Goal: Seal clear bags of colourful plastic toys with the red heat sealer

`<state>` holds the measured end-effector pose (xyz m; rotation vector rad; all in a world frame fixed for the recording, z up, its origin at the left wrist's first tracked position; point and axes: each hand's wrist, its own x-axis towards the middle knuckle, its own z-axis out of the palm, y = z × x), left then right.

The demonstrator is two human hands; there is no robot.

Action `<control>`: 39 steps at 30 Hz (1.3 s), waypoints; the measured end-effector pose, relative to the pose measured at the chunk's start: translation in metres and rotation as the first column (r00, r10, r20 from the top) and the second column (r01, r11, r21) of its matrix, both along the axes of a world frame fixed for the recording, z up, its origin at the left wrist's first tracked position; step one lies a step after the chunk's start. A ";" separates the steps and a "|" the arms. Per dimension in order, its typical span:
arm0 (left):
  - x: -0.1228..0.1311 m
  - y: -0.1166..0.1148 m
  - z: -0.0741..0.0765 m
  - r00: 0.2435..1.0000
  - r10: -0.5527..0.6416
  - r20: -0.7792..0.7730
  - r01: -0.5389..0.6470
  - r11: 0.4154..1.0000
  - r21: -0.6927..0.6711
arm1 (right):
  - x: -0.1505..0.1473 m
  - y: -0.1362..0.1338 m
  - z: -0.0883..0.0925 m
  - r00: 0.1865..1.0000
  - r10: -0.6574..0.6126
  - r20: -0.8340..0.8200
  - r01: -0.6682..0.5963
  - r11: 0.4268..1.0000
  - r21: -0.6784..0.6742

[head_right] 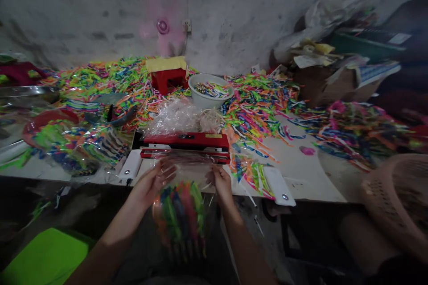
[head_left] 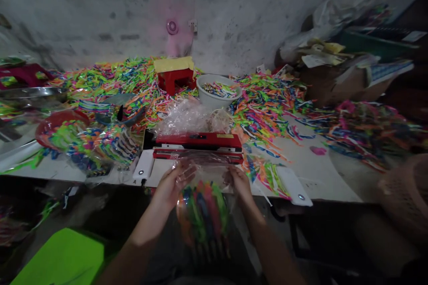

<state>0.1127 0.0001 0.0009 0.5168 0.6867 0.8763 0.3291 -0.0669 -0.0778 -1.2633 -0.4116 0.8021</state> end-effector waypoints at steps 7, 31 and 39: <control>0.012 0.022 0.004 0.996 0.093 0.005 -0.090 0.979 -0.184 | 0.010 0.020 -0.011 0.971 0.052 -0.233 -0.071 0.995 -0.073; -0.033 0.001 0.029 0.968 0.197 -0.154 -0.183 0.978 0.099 | -0.028 -0.011 0.058 0.995 -0.028 0.094 0.005 0.973 0.233; -0.130 -0.086 0.037 0.926 0.073 -0.371 0.124 0.869 0.479 | -0.028 -0.129 0.106 0.699 0.096 0.708 -0.401 0.873 0.278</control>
